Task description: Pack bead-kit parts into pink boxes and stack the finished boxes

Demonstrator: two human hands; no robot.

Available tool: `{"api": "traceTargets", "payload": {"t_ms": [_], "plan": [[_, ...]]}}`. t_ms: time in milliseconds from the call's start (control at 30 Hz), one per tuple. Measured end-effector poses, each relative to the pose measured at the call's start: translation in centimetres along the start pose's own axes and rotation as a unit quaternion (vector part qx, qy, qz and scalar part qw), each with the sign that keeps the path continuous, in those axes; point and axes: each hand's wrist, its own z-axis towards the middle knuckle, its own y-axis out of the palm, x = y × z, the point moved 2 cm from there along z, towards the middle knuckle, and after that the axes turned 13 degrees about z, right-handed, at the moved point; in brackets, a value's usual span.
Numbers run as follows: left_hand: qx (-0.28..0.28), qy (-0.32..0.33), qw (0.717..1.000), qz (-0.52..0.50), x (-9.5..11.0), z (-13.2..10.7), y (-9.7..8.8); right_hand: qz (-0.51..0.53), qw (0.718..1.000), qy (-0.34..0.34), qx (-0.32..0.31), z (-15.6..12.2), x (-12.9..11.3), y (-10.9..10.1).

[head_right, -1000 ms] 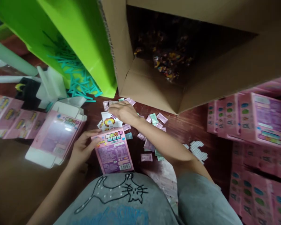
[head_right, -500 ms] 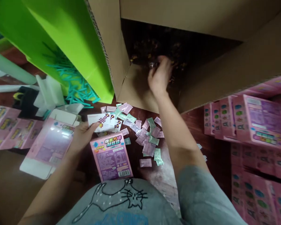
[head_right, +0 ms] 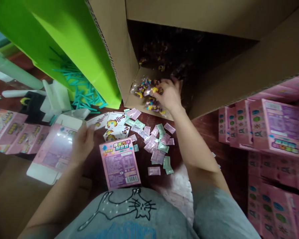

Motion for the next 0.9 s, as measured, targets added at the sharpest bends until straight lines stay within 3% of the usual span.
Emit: {"api": "traceTargets", "payload": {"t_ms": [100, 200, 300, 400, 533, 700, 900], "plan": [[0.050, -0.011, 0.995, -0.084, 1.5, -0.1, -0.3, 0.135, 0.990, 0.030, 0.040, -2.9, -5.3, -2.3], [0.058, 0.020, 0.984, -0.166, 4.0, -0.5, 0.6, 0.242, 0.970, 0.024, 0.002, -5.4, -11.1, -2.5], [-0.020, 0.027, 0.978, -0.204, 6.9, -1.6, 2.4, 0.258, 0.965, 0.036, -0.037, -8.5, -15.4, -0.8], [-0.114, 0.010, 0.949, -0.294, 9.4, -3.0, 4.5, 0.245, 0.966, 0.056, -0.063, -11.6, -17.9, 1.3], [-0.155, -0.030, 0.934, -0.322, 10.6, -4.1, 5.9, 0.294, 0.950, 0.075, -0.072, -14.6, -19.0, 2.3], [-0.167, -0.073, 0.935, -0.305, 10.4, -5.1, 5.5, 0.370, 0.921, 0.112, -0.046, -16.8, -18.0, 2.0], [-0.126, -0.085, 0.943, -0.297, 9.7, -6.9, 5.8, 0.311, 0.940, 0.121, 0.067, -18.5, -16.9, 1.7]]}}
